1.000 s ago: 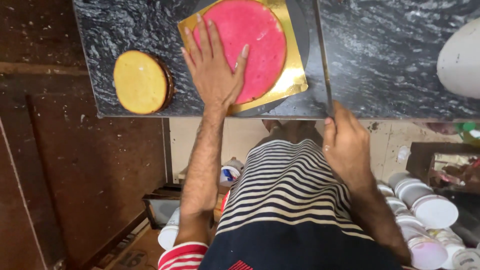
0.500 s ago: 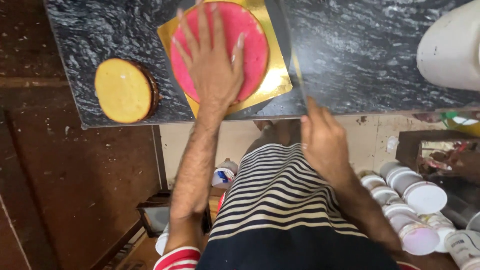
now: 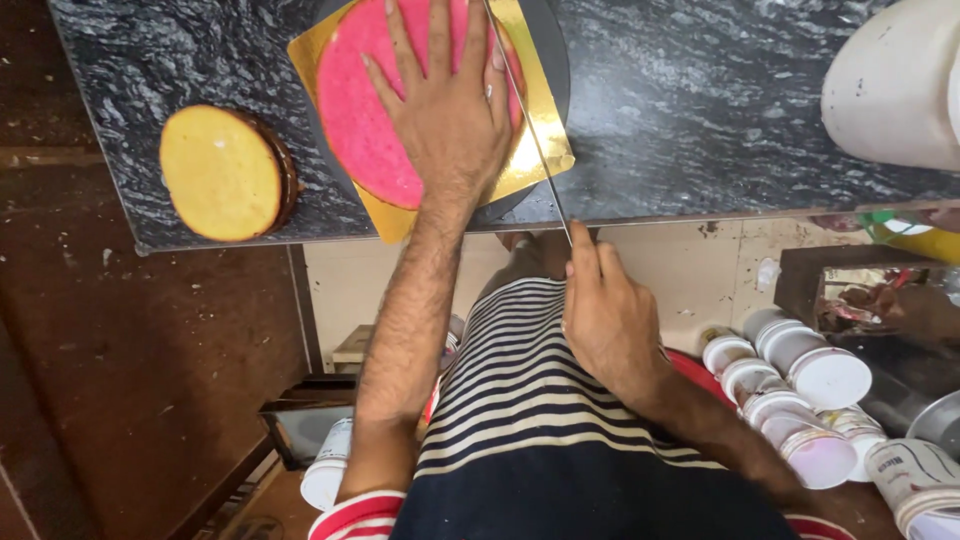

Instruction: Apply white icing to cake layers and stack them on a cake board.

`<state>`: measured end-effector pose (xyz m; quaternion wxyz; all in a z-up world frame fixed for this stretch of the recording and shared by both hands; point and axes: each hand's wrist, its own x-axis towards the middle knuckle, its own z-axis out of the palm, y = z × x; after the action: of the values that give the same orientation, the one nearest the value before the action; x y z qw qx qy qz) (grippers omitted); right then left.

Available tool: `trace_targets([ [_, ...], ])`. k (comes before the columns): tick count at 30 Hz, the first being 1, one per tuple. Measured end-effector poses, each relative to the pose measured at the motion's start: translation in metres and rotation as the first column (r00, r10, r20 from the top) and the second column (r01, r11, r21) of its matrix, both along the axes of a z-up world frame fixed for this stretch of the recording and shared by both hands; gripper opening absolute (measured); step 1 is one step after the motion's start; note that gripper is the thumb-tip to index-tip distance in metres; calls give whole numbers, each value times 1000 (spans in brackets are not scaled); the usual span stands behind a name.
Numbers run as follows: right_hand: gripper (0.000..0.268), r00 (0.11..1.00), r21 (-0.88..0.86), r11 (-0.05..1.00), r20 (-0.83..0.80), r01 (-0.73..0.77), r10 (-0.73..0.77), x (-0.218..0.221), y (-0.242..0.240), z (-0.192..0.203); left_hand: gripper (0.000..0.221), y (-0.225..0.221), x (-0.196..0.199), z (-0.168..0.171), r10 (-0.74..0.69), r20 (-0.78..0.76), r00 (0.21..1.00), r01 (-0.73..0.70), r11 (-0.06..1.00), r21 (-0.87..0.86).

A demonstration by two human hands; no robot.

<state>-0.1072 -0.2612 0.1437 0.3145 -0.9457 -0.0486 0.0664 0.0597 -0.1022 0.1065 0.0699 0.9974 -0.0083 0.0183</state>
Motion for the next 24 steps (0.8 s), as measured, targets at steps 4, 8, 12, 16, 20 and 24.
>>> trace_targets([
  [4,43,999,-33,999,41,36,-35,26,11,-13,49,-2,0,1,16,2,1000,-16,1000,-4],
  [8,42,999,-42,999,49,26,-24,55,17,-19,49,-1,-1,1,3,24,1000,-3,1000,-10],
  [12,40,997,4,1000,73,19,-19,36,9,-12,52,-4,2,1,-4,54,999,7,999,-47],
  [16,42,997,-3,999,68,40,-40,25,13,-18,49,-1,1,-8,22,16,1000,-21,999,-38],
  [20,35,998,-15,1000,63,12,-11,59,17,-38,49,-3,-2,1,0,41,999,2,999,-33],
  [24,39,999,10,999,-37,33,-33,46,11,-21,49,-4,2,-4,-26,109,994,32,998,-52],
])
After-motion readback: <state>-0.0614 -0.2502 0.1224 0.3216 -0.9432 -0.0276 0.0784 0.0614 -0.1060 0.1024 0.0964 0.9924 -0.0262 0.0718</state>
